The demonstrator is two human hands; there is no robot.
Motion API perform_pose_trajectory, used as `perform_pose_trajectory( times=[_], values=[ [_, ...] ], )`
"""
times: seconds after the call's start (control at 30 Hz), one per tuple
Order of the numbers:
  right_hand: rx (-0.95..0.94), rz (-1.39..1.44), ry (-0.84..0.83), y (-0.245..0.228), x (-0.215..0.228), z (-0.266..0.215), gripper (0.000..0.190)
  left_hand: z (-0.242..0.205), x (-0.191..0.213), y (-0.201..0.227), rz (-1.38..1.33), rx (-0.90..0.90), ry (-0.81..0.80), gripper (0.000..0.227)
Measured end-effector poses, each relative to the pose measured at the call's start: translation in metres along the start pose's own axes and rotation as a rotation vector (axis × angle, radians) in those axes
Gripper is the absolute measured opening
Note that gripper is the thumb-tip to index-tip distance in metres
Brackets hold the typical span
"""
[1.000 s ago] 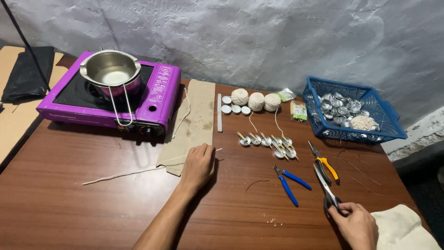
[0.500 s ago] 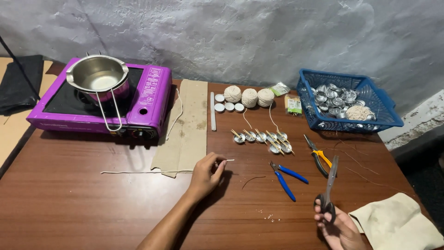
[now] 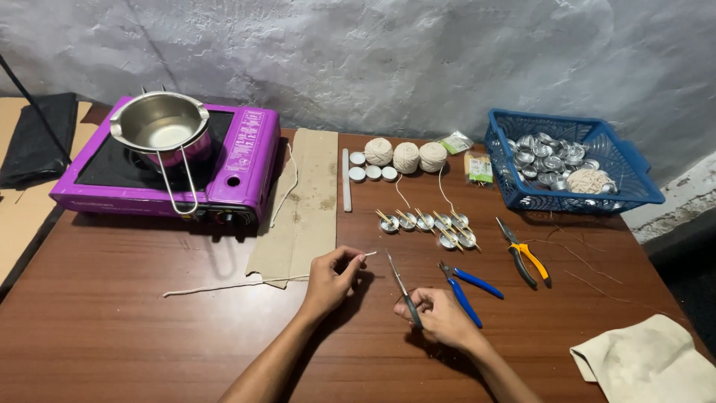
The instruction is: Cutting cotton wick string and attaching metal wick tabs using scissors and pliers.
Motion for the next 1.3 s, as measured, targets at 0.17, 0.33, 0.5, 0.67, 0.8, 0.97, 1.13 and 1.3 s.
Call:
perform_pose_trajectory(
  times=[0.17,0.33,0.5,0.67,0.8,0.97,1.13,1.3],
  values=[
    [0.103,0.001,-0.025,0.008,0.005,0.01,0.03,0.003,-0.005,-0.002,0.066,-0.077,-0.023,0.014],
    [0.064,0.16,-0.024,0.014,0.007,0.009,0.033,0.004,-0.018,-0.006,0.093,-0.169,-0.02,0.013],
    [0.029,0.201,-0.039,0.004,0.004,0.001,0.035,0.008,-0.019,0.001,-0.024,-0.095,-0.019,0.013],
    [0.043,0.185,-0.042,0.014,0.006,0.007,0.038,0.013,-0.019,-0.004,-0.005,-0.071,-0.028,0.014],
    [-0.013,0.188,-0.048,0.002,0.005,0.002,0.032,0.015,-0.021,-0.003,0.016,-0.12,-0.048,0.014],
    [0.002,0.175,-0.015,0.006,0.004,0.004,0.032,0.02,-0.026,-0.007,0.056,-0.12,-0.082,0.012],
    [-0.015,0.157,-0.006,0.002,0.002,0.003,0.029,0.02,-0.028,-0.007,0.066,-0.109,-0.108,0.013],
    [-0.007,0.173,0.016,0.002,0.001,0.003,0.034,0.022,-0.031,-0.014,0.082,-0.166,-0.118,0.012]
  ],
)
Point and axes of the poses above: each hand's wrist, its own z-axis towards the middle knuckle, its own x-axis out of the back of the hand, y = z × x, the point moved 1 cm from there along z, towards the middle knuckle, and after that the axes turned 5 degrees about -y, right-handed, at the moved point
